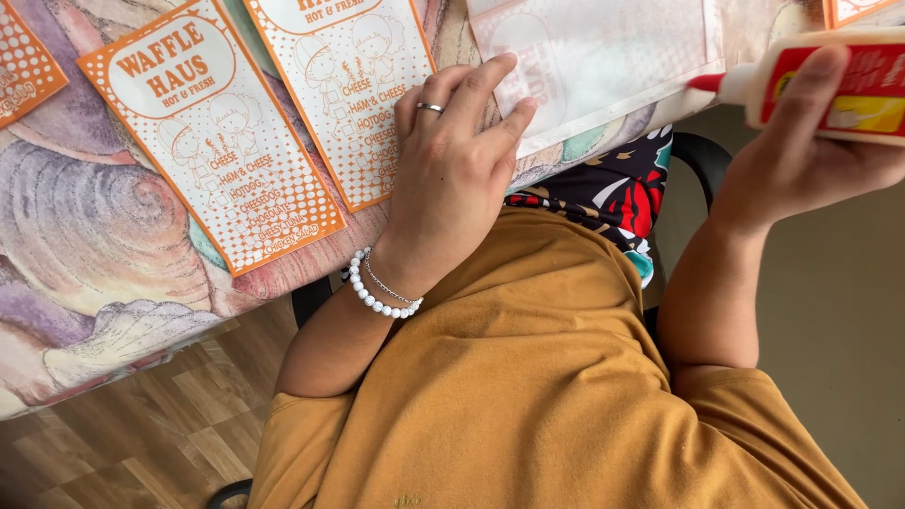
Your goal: Applying glue to paper bags and folding them to complete the packaging assembly.
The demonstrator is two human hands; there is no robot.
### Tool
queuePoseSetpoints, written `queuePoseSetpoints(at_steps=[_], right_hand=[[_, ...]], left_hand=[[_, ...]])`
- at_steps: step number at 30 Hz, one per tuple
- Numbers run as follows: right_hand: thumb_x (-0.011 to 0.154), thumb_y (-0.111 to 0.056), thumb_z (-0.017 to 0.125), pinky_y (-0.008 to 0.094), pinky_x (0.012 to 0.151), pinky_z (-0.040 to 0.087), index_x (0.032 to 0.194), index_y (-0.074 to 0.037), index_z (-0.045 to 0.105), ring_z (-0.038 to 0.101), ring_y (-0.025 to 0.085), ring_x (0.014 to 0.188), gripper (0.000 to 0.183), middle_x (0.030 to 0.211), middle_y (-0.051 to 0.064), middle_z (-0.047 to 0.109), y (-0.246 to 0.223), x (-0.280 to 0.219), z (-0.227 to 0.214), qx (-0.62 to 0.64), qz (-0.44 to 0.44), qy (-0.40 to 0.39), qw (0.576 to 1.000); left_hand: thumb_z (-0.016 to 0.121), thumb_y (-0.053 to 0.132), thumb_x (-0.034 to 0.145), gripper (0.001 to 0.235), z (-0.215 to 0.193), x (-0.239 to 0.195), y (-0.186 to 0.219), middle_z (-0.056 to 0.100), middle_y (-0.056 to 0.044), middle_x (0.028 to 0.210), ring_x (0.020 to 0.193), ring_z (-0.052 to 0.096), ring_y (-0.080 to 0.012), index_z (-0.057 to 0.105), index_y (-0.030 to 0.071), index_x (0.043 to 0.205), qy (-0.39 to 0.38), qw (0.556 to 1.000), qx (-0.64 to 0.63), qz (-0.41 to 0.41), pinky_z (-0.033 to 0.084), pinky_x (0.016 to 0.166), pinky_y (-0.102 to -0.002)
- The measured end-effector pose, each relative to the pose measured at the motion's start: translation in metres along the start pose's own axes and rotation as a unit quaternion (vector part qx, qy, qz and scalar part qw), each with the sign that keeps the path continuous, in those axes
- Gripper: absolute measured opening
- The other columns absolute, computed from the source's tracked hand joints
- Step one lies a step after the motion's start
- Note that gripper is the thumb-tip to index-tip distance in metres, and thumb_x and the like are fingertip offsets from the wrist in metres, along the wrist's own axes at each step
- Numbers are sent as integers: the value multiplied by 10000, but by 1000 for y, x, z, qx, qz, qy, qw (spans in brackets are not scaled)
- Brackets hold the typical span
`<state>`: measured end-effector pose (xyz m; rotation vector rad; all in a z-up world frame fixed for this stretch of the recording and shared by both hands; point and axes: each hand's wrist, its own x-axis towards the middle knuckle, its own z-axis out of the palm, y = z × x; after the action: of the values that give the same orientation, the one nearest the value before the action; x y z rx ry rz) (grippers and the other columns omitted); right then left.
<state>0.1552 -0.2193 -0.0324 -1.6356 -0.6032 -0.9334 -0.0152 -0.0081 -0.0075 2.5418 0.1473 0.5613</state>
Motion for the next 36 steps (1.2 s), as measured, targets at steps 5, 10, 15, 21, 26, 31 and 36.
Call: queuePoseSetpoints(at_steps=[5, 10, 15, 21, 26, 31, 36], right_hand=[[970, -33, 823, 508, 632, 714, 985, 136, 709, 790, 414, 766, 204, 893, 302, 771, 26, 2, -10, 15, 11, 30, 999], [928, 58, 879, 494, 753, 667, 1127, 42, 615, 731, 380, 867, 331, 999, 240, 685, 36, -9, -19, -16, -25, 52, 998], [999, 126, 828, 579, 822, 674, 1249, 21, 592, 719, 442, 987, 359, 1124, 276, 678, 39, -8, -17, 73, 9, 35, 997], [1049, 173, 945, 540, 1198, 615, 1542, -98, 481, 650, 341, 1387, 730, 1516, 123, 587, 64, -39, -40, 27, 75, 49, 996], [991, 37, 918, 477, 872, 597, 1290, -21, 553, 666, 329, 1035, 476, 1185, 198, 648, 42, -8, -29, 11, 45, 88, 995], [924, -213, 865, 437, 371, 624, 986, 53, 567, 756, 383, 605, 405, 856, 291, 730, 13, 12, -25, 25, 102, 137, 985], [1051, 99, 917, 539, 1147, 601, 1510, -70, 495, 670, 375, 1306, 646, 1433, 199, 635, 59, -25, -41, 80, 65, 84, 991]], left_hand=[[785, 3, 914, 289, 0, 0, 0, 603, -120, 1385, 1207, 533, -324, 783, 100, 1186, 2, 1000, 3, -1, 385, 1019, -477], [775, 25, 944, 242, 0, 1, 1, 614, -130, 1373, 1185, 536, -341, 792, 90, 1176, 3, 1000, -5, 5, 382, 1001, -492], [767, 27, 938, 262, -1, 0, 0, 596, -126, 1400, 1190, 527, -338, 790, 94, 1190, -1, 1000, -8, 6, 376, 989, -489], [787, 24, 928, 233, -1, 0, 0, 623, -145, 1369, 1175, 536, -343, 798, 95, 1150, 12, 1000, -2, 13, 377, 976, -480], [779, 37, 918, 244, -2, 0, 2, 622, -136, 1371, 1174, 537, -339, 799, 106, 1151, 6, 1000, 4, 15, 381, 968, -479], [760, 26, 931, 197, -1, 2, 5, 628, -130, 1355, 1161, 534, -336, 794, 101, 1110, 20, 999, 16, 21, 378, 971, -478], [734, 33, 923, 211, -3, 3, 10, 612, -134, 1354, 1165, 524, -341, 780, 94, 1120, -4, 999, 30, 14, 381, 952, -484]])
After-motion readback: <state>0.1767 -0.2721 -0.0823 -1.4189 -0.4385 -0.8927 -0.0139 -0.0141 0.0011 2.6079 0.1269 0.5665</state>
